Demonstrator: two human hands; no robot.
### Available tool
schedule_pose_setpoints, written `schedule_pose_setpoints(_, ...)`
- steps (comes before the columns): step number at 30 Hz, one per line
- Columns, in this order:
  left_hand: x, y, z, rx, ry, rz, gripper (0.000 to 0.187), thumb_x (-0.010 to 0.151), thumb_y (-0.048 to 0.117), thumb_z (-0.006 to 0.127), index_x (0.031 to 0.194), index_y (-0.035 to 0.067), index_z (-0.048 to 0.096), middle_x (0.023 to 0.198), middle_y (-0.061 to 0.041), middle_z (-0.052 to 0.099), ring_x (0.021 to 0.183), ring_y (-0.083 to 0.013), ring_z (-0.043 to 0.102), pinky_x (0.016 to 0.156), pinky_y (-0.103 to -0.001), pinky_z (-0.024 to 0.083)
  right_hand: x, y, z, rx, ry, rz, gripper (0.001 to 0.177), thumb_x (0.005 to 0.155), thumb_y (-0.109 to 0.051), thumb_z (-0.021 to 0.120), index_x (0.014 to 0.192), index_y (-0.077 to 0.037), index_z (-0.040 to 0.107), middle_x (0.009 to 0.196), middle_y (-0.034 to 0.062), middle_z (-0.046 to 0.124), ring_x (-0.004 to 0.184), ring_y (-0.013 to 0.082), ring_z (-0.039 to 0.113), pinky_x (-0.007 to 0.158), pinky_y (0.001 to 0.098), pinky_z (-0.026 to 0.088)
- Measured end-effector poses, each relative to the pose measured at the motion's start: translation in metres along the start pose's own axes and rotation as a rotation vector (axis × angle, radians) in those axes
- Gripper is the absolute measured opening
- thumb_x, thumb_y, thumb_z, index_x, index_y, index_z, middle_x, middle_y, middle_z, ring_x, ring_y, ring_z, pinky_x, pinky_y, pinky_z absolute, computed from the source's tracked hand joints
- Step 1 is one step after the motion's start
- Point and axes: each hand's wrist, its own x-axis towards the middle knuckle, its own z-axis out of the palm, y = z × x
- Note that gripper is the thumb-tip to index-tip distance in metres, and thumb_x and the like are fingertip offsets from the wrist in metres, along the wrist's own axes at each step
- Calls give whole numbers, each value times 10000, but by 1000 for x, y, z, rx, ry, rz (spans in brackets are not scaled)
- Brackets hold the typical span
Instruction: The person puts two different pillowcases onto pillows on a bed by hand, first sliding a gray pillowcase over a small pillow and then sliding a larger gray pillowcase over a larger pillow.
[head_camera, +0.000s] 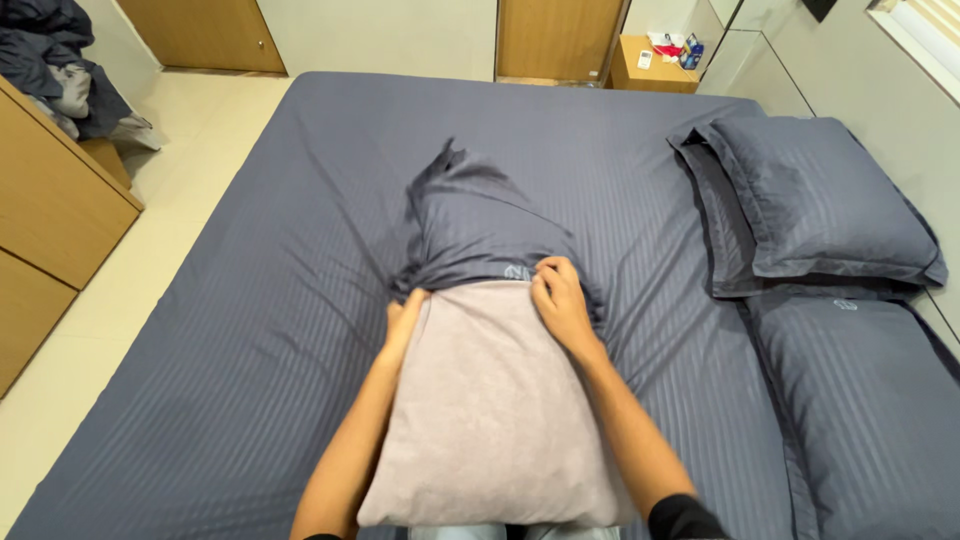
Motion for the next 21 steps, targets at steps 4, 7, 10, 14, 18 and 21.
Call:
schedule_pose_setpoints(4, -52, -62, 13, -104, 52, -173, 621, 799, 352, 850, 1253, -10, 633, 1251, -155, 696, 1152, -264, 659, 965, -365, 512, -15, 31, 5, -344, -476, 162, 238, 824, -245, 724, 946, -62, 633, 1041, 150, 645, 1051, 339, 613, 866, 402, 505)
schedule_pose_setpoints(7, -85, -66, 9, 725, -159, -468, 528, 864, 427, 762, 1266, 85, 730, 1208, -153, 749, 1175, -319, 682, 987, -408, 513, -73, 80, 28, -457, -709, 404, 404, 736, -284, 800, 1065, -135, 616, 1139, 93, 632, 1065, 305, 586, 863, 540, 461)
schedule_pose_setpoints(10, -88, -81, 29, 1082, -41, 187, 579, 760, 272, 762, 1289, 73, 637, 1166, -153, 668, 1031, -357, 654, 803, -483, 525, -135, 104, 57, -550, -534, 382, 344, 783, -290, 785, 1060, -160, 629, 1106, 58, 637, 1071, 282, 568, 857, 622, 408)
schedule_pose_setpoints(14, -75, -97, 40, 1026, -241, 625, 233, 887, 183, 607, 1082, 108, 712, 992, -97, 701, 990, -298, 692, 851, -475, 523, -142, 125, 57, -617, -226, 77, 183, 830, -200, 695, 997, -157, 633, 964, 31, 696, 974, 263, 620, 913, 599, 402)
schedule_pose_setpoints(18, -86, -82, 13, 757, -396, 459, 177, 1028, 198, 564, 1010, 71, 686, 988, -127, 683, 978, -371, 658, 825, -478, 517, -130, 109, 34, -385, -422, 245, 191, 902, -196, 665, 1065, -112, 611, 918, 124, 664, 918, 355, 610, 777, 486, 426)
schedule_pose_setpoints(21, -113, -49, -15, 653, -461, 345, 188, 992, 239, 579, 1000, 101, 706, 962, -94, 698, 933, -351, 670, 787, -461, 521, -143, 69, 12, -408, -563, 138, 150, 766, -206, 717, 841, -108, 632, 748, 132, 653, 784, 345, 623, 702, 480, 408)
